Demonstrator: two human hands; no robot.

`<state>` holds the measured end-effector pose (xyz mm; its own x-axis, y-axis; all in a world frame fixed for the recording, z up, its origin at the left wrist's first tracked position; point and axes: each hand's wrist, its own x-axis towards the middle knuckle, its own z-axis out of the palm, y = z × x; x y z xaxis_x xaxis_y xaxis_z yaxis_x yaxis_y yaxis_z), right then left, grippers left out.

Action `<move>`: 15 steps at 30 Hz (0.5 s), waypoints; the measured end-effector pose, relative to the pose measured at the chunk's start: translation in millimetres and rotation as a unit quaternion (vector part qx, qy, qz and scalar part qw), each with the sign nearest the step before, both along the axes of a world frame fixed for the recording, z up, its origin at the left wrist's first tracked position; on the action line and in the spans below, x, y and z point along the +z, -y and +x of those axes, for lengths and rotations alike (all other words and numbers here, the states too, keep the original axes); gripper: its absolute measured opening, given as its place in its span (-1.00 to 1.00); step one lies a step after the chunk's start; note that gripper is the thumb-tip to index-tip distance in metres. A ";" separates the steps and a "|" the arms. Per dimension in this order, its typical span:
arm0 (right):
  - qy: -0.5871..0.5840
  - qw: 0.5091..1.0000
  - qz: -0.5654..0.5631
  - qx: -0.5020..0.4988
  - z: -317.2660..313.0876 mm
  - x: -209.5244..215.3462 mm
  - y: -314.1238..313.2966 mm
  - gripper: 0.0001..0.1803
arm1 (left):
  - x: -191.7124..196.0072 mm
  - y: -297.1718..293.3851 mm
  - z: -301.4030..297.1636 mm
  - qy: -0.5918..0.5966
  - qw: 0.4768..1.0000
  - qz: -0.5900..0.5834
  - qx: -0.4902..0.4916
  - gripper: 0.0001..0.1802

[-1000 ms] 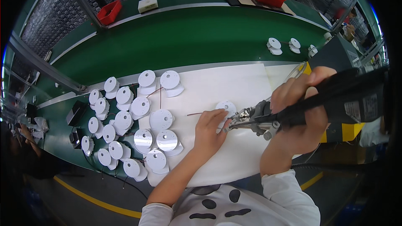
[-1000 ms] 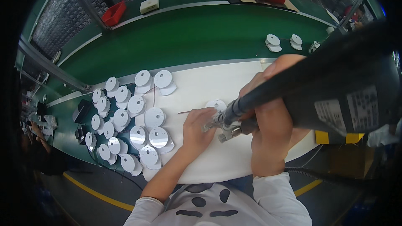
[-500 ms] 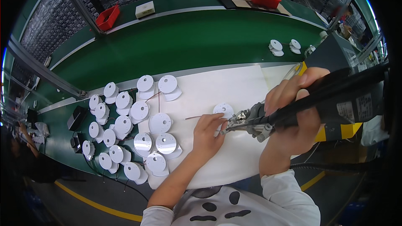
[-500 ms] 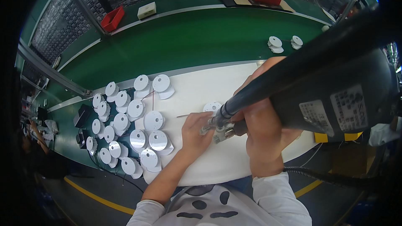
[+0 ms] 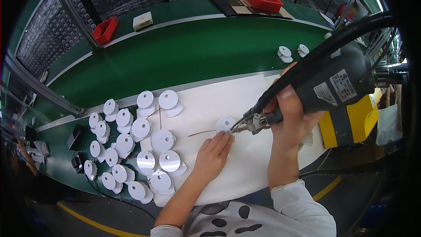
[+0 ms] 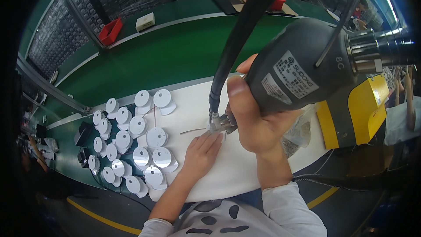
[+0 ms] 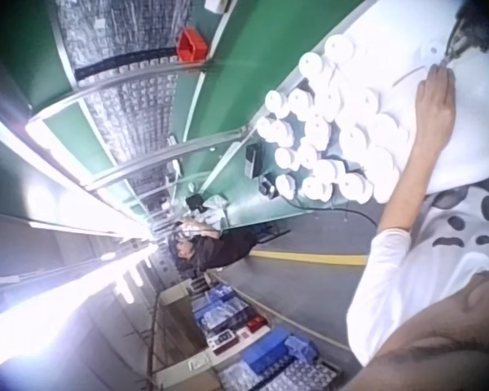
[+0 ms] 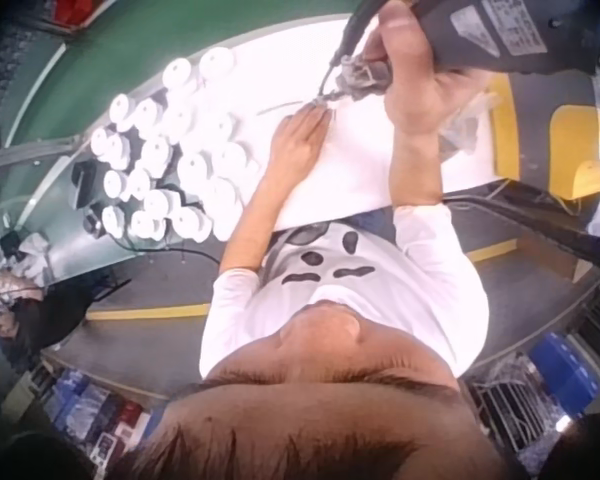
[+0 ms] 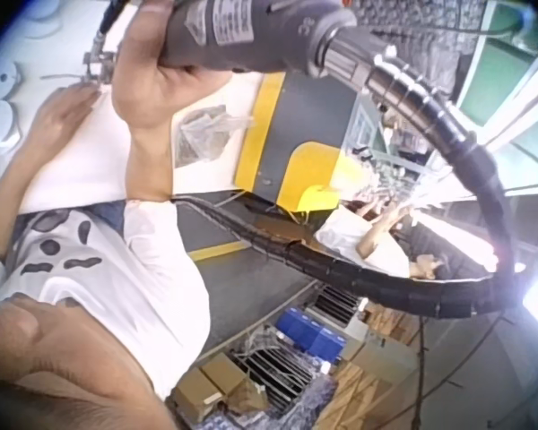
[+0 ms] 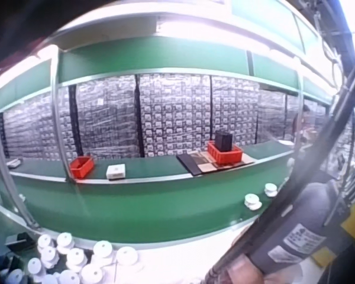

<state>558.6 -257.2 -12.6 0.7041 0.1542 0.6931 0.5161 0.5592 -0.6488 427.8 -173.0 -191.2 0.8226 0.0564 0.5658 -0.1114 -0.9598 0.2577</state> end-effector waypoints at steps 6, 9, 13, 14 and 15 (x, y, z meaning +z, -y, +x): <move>0.005 1.000 -0.016 0.001 1.2 -3.9 -2.6 -0.71 | -2.1 -0.8 -0.1 -0.007 1.000 -0.001 -0.005 -0.54; -0.006 1.000 -0.008 -0.002 0.3 -4.3 -5.7 -0.72 | -2.7 -1.4 3.2 0.012 1.000 0.000 0.005 -0.59; -0.004 1.000 -0.017 -0.011 0.0 -2.4 -6.0 -0.71 | -3.6 -1.3 4.5 0.037 0.999 -0.001 0.012 -0.64; -0.010 0.999 -0.020 -0.038 -1.2 -1.0 -7.5 -0.67 | -4.0 -1.0 4.6 0.036 0.999 -0.003 0.013 -0.64; -0.015 0.998 -0.022 -0.064 -1.6 -0.7 -8.5 -0.60 | -4.3 -0.8 4.8 0.035 0.999 -0.001 0.014 -0.64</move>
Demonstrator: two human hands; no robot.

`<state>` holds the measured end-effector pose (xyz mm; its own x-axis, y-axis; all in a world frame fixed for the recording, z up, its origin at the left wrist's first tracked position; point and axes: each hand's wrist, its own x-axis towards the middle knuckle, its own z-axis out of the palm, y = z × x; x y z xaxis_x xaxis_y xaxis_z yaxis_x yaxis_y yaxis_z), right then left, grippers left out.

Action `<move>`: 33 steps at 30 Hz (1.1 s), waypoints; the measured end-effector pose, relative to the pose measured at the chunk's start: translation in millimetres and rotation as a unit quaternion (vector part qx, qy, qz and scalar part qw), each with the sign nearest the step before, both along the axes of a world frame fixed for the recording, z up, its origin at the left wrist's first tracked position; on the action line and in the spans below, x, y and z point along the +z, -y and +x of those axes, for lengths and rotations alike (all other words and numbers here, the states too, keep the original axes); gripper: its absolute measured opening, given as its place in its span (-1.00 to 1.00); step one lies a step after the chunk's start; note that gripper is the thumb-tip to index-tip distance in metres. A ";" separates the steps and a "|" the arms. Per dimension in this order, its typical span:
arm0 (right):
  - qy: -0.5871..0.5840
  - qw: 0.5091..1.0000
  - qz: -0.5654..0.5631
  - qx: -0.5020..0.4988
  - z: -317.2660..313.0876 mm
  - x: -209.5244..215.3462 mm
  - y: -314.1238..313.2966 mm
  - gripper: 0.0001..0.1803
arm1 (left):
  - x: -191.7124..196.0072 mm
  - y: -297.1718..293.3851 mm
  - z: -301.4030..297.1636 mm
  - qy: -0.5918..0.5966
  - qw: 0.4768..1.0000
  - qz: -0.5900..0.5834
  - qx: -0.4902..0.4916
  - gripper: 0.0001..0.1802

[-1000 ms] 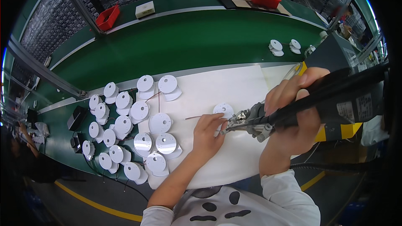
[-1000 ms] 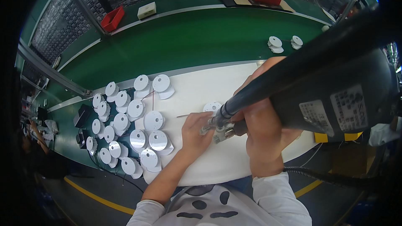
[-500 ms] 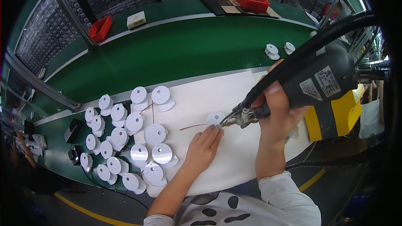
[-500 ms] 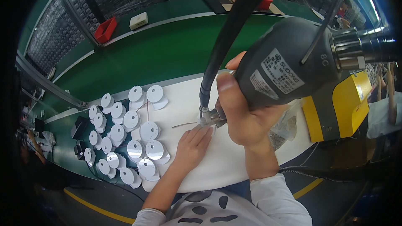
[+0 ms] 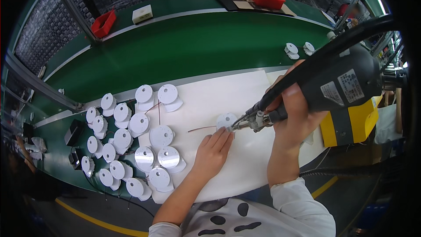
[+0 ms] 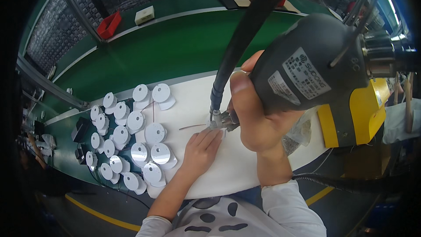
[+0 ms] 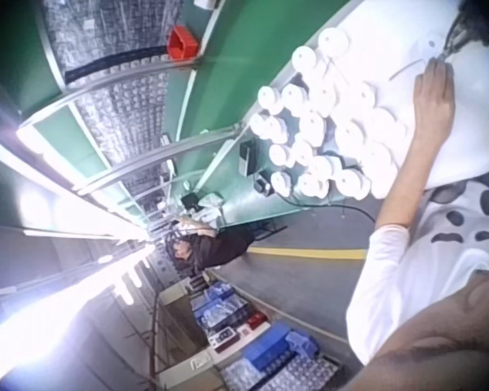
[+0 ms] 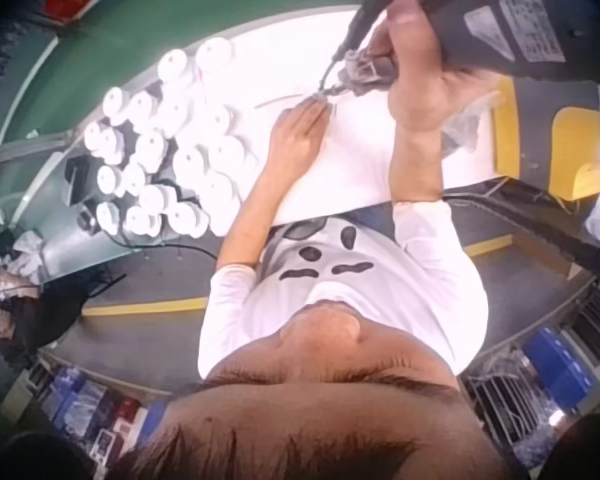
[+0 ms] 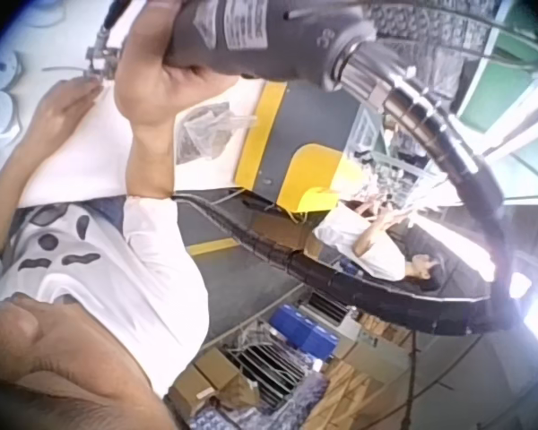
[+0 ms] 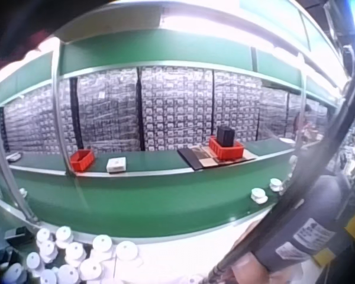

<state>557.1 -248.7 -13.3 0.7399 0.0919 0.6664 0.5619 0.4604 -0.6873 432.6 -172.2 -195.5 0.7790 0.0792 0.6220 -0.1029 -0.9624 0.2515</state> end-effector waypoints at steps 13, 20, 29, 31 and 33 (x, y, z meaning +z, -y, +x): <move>0.039 0.993 0.022 0.106 6.3 -13.3 -1.1 -0.78 | 4.5 1.7 -1.6 -0.005 1.000 -0.006 0.008 -0.64; 0.001 1.000 0.020 -0.007 -0.1 2.3 5.8 -0.68 | 5.1 13.0 5.7 0.005 0.998 -0.057 0.038 -0.62; 0.021 0.993 -0.017 -0.114 0.0 14.7 13.5 -0.66 | -1.7 9.6 3.6 0.028 0.998 -0.007 -0.060 -0.64; 0.017 0.999 0.004 -0.038 1.2 9.3 14.6 -0.66 | -0.7 11.0 2.4 0.014 0.997 -0.042 -0.064 -0.70; 0.013 1.000 0.000 0.002 -1.7 7.6 11.7 -0.64 | -0.4 12.3 2.8 0.008 0.997 -0.034 -0.063 -0.69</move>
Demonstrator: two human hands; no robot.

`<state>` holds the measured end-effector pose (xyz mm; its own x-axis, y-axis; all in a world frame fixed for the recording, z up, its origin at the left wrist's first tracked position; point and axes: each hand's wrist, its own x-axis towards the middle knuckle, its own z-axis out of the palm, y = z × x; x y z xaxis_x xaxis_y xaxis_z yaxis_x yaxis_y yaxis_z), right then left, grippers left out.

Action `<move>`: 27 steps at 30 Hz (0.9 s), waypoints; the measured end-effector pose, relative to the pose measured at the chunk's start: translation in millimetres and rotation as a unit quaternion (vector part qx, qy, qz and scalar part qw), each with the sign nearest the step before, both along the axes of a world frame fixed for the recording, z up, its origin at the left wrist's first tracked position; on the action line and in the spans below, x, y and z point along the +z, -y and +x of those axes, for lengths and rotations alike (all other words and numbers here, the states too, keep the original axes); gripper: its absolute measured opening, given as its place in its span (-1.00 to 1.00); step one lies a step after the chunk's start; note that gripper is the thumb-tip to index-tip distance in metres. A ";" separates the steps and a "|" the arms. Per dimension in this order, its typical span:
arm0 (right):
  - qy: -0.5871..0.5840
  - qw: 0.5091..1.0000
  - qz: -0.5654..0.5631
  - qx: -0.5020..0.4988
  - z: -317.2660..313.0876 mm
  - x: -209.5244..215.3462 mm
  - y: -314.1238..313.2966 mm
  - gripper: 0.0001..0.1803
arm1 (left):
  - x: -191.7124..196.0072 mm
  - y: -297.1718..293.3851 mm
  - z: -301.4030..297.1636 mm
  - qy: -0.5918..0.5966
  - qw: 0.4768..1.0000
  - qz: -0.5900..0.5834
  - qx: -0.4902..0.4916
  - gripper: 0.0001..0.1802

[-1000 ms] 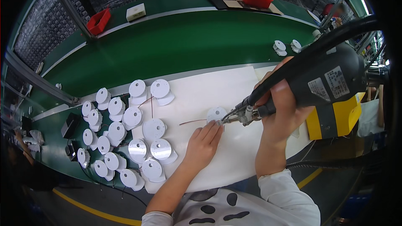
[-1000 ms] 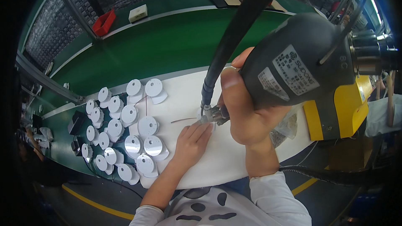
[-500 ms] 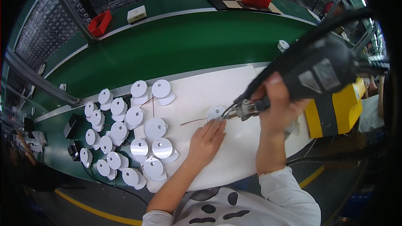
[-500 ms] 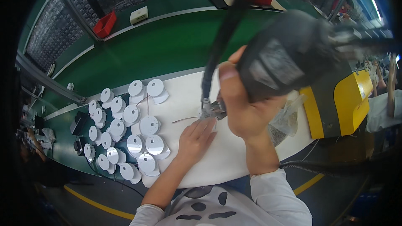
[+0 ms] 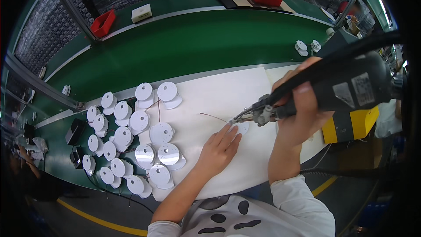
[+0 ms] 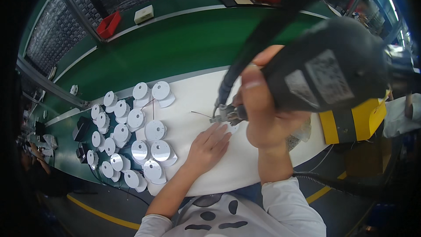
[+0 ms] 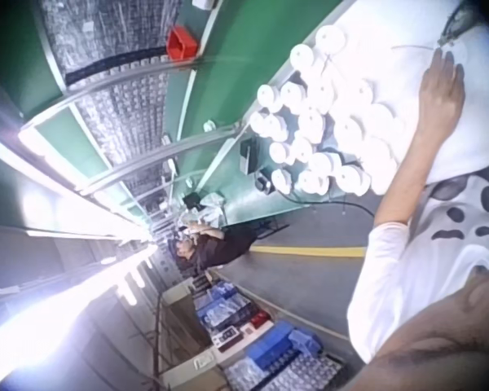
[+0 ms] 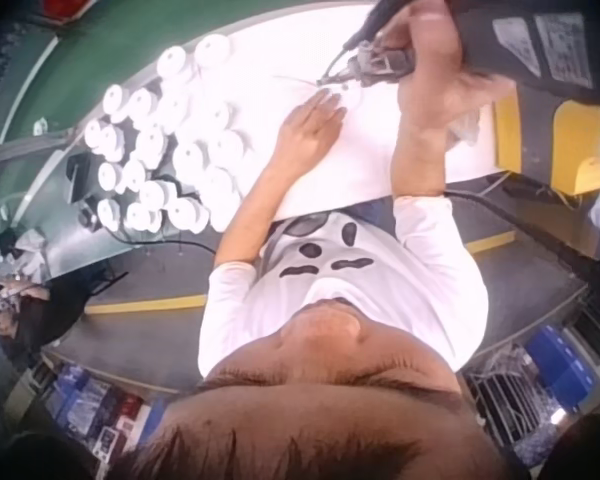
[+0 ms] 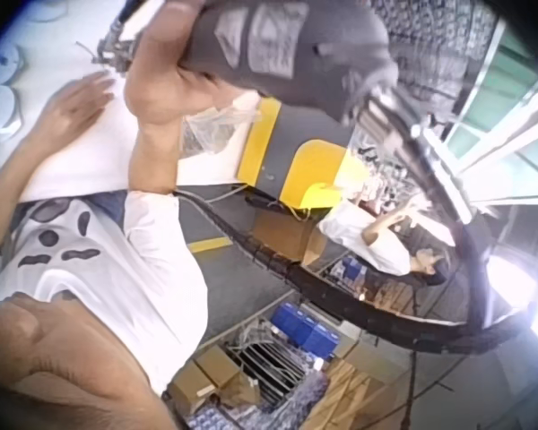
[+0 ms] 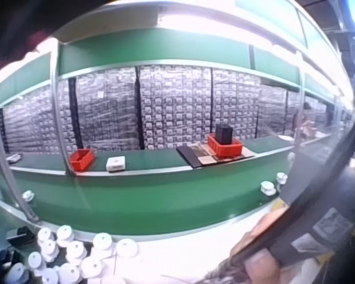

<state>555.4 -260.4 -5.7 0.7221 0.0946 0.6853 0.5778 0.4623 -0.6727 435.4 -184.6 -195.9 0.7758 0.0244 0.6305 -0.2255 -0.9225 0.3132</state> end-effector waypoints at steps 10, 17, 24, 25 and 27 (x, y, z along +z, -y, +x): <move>0.041 0.998 -0.037 0.002 0.6 -15.6 -11.4 -0.68 | -4.2 -1.5 -3.8 -0.026 0.999 0.018 0.008 -0.60; 0.014 1.000 -0.027 0.005 -3.2 -17.4 -16.1 -0.69 | -1.5 -0.4 -1.1 0.004 0.999 0.027 0.037 -0.70; 0.027 0.998 -0.041 0.037 -4.8 -24.6 -17.0 -0.71 | -1.2 -1.3 -7.6 -0.036 0.999 0.017 -0.001 -0.60; 0.028 0.998 -0.036 0.043 -5.2 -24.0 -17.6 -0.71 | -2.2 -2.4 -8.2 -0.041 0.999 0.017 0.001 -0.63; 0.030 0.997 0.050 0.047 -2.9 -23.1 -15.6 -0.70 | -3.9 -3.3 -6.4 -0.018 1.000 0.016 0.016 -0.69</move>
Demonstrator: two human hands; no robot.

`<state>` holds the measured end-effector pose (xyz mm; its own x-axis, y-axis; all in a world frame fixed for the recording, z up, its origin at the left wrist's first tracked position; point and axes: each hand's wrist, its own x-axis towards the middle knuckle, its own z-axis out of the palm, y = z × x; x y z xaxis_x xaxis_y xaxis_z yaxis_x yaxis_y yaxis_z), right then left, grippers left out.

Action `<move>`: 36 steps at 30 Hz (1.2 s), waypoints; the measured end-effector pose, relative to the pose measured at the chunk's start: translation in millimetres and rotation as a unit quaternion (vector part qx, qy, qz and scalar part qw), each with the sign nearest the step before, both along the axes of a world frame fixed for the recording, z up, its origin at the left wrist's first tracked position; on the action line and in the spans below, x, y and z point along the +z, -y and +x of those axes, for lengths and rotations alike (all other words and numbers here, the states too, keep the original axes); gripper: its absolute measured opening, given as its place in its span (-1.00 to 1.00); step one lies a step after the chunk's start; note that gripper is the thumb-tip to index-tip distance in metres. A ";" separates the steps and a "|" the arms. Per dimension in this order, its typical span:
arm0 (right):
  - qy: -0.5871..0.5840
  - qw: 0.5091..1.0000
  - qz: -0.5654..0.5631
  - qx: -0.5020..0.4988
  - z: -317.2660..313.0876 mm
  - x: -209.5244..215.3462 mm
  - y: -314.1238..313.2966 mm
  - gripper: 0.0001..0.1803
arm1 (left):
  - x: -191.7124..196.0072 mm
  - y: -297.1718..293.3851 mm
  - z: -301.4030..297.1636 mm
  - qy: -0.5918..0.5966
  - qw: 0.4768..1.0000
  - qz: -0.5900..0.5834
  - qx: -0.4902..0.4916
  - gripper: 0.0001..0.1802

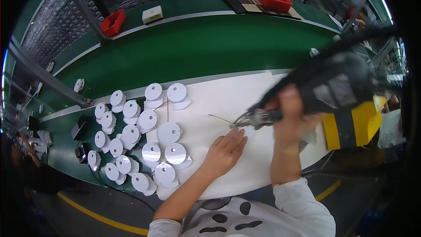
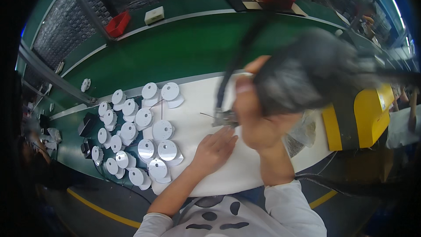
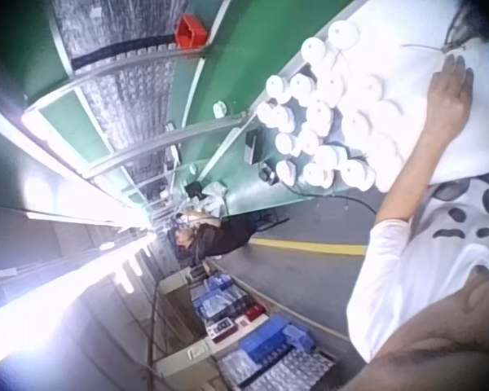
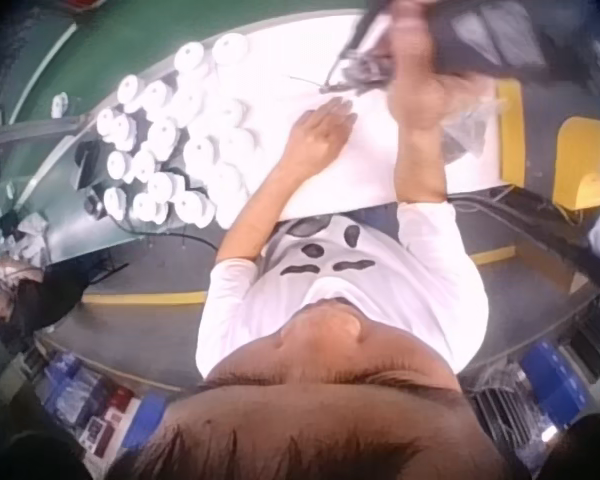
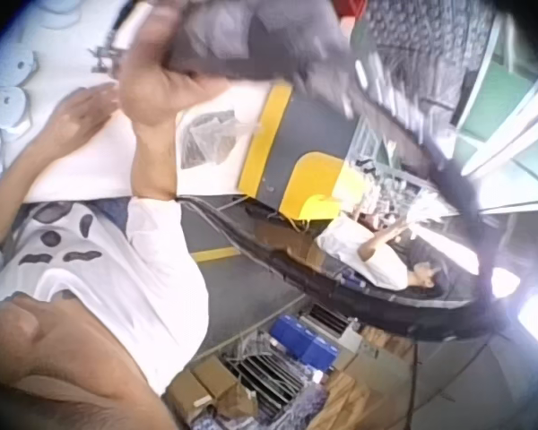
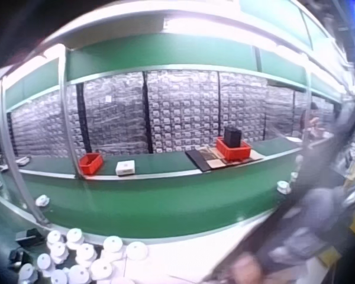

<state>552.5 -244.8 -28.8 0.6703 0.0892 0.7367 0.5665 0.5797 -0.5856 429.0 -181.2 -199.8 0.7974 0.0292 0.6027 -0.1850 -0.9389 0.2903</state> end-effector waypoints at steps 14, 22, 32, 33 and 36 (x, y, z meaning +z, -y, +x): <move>-0.099 0.977 0.011 -0.188 -13.4 47.6 27.8 -0.66 | 10.5 -71.8 41.0 -0.106 0.902 -0.005 0.419 -0.20; -0.073 0.986 -0.010 -0.148 -7.1 41.6 33.1 -0.67 | 10.6 -10.0 25.3 -0.106 0.965 0.018 0.238 -0.33; -0.053 0.997 -0.050 -0.030 1.8 18.5 25.9 -0.75 | 12.3 -9.6 3.6 -0.073 0.997 0.035 -0.010 -0.37; -0.038 0.996 -0.068 -0.038 3.0 15.2 23.8 -0.74 | 12.8 -9.1 4.6 -0.072 0.997 0.034 -0.013 -0.37; -0.038 0.997 -0.071 -0.016 1.3 14.3 20.6 -0.75 | 12.7 -7.1 3.4 -0.075 0.997 0.024 -0.007 -0.42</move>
